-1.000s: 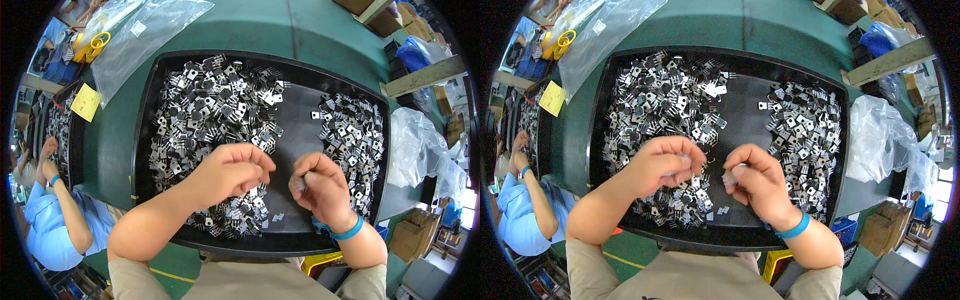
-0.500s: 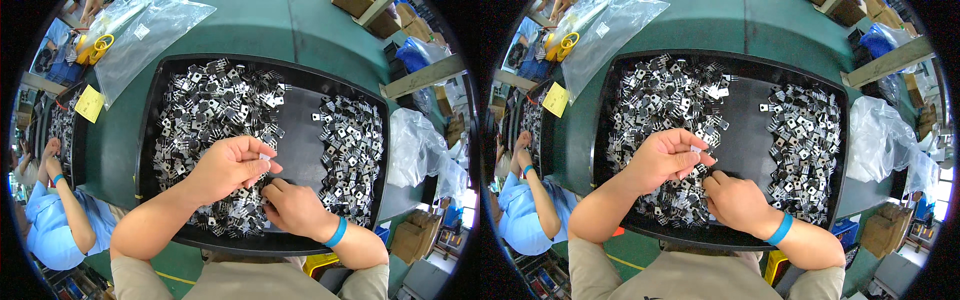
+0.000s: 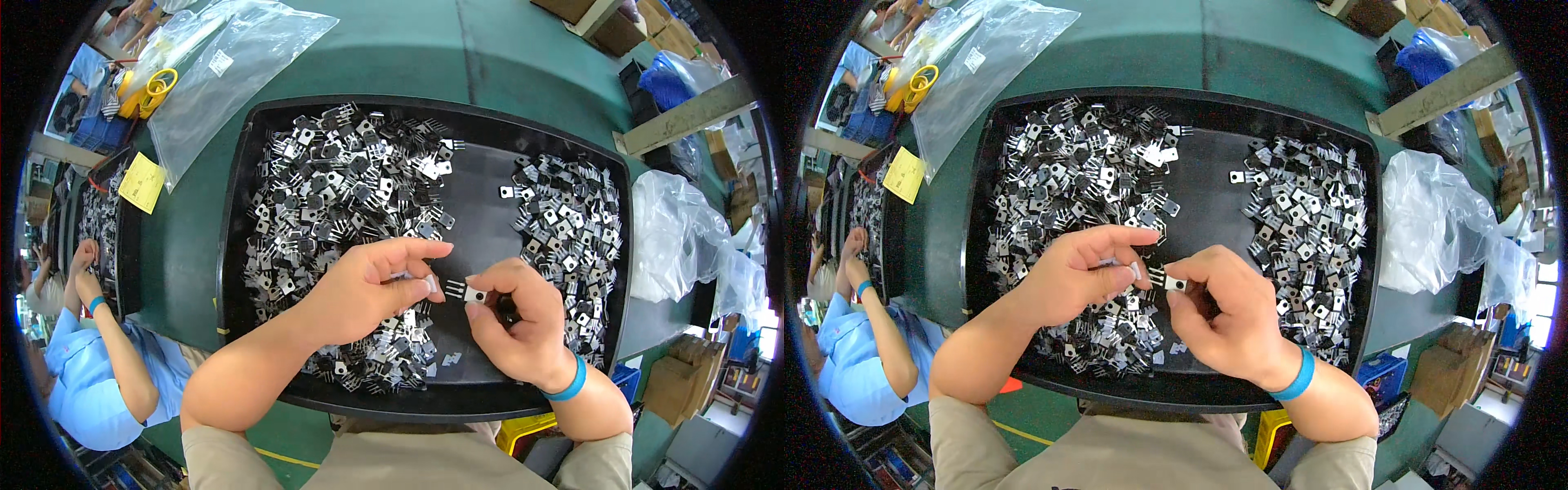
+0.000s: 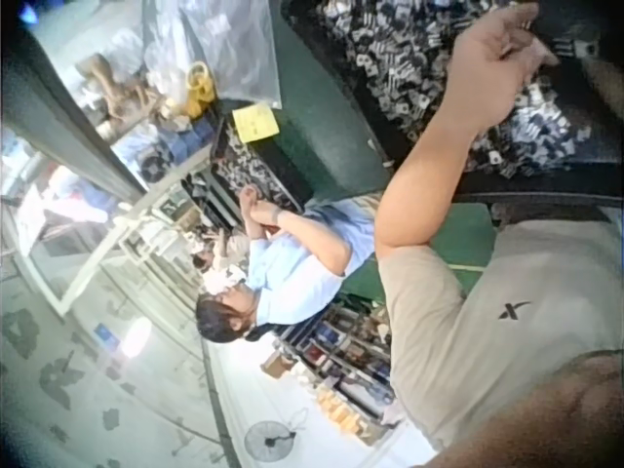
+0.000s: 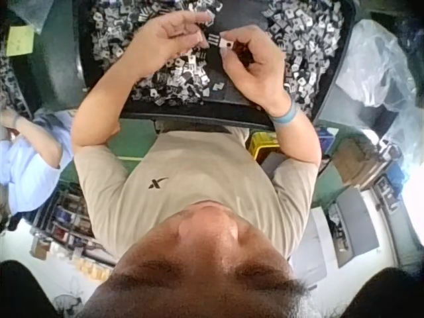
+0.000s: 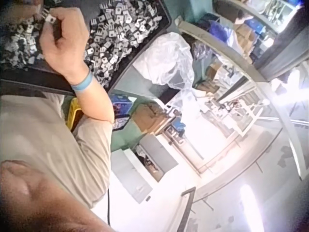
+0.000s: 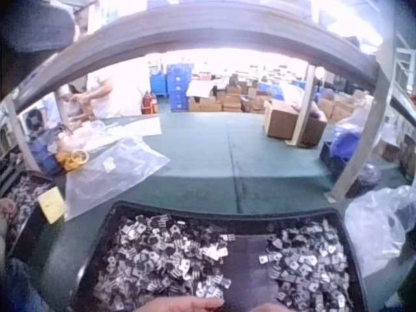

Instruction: The person picks up small black electronic components and white plastic clips from a black tray and snaps them together by hand. The person handles the items one at a time, repeatedly picking, joining, and placing the assembled units back into the tray.

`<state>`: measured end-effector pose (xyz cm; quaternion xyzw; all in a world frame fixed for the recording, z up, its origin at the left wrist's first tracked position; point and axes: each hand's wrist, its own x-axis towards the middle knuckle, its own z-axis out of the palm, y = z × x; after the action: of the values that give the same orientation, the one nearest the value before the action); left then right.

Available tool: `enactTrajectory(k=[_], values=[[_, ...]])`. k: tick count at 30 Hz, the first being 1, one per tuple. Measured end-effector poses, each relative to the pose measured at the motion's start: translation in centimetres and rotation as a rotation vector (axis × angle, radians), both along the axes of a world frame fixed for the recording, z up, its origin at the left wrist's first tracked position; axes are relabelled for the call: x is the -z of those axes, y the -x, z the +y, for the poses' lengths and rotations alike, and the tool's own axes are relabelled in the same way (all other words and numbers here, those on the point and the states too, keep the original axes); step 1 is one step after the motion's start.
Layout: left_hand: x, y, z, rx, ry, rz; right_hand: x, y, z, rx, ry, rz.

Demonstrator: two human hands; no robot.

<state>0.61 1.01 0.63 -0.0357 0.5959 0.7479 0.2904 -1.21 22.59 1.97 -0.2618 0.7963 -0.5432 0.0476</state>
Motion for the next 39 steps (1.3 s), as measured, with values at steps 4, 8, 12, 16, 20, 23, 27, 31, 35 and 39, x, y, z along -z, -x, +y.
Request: enactTrajectory(k=[4,8,12,16,20,23,27,31,35,39], values=[[0.4,-0.3,0.1,0.020,-0.035,0.009,0.0,-0.2,-0.1,-0.038,0.011,0.009],[0.4,-0.3,0.1,0.038,-0.026,0.016,0.4,-0.3,-0.1,-0.068,0.019,0.010],[0.2,-0.1,0.0,0.049,-0.028,0.021,0.1,-0.4,-0.1,-0.034,-0.004,-0.002],[0.6,-0.3,0.2,0.049,-0.020,0.056,0.2,-0.3,-0.2,-0.093,-0.019,-0.011],[0.8,-0.4,0.2,0.082,0.008,0.102,0.3,-0.5,-0.3,-0.100,-0.044,-0.048],[0.3,-0.3,0.2,0.059,-0.012,0.073,0.0,0.1,0.0,-0.203,-0.033,-0.145],[-0.1,0.0,-0.2,0.024,-0.056,-0.105,0.4,-0.1,0.2,-0.071,0.029,-0.184],[0.5,-0.4,-0.2,0.078,-0.043,-0.067,0.5,-0.1,-0.1,-0.134,0.062,-0.234],[0.9,-0.5,-0.2,0.098,-0.036,-0.068,0.9,-0.2,-0.4,-0.179,0.058,-0.234],[0.4,-0.3,0.0,0.117,0.003,-0.058,0.6,-0.2,-0.3,-0.150,0.033,-0.409]])
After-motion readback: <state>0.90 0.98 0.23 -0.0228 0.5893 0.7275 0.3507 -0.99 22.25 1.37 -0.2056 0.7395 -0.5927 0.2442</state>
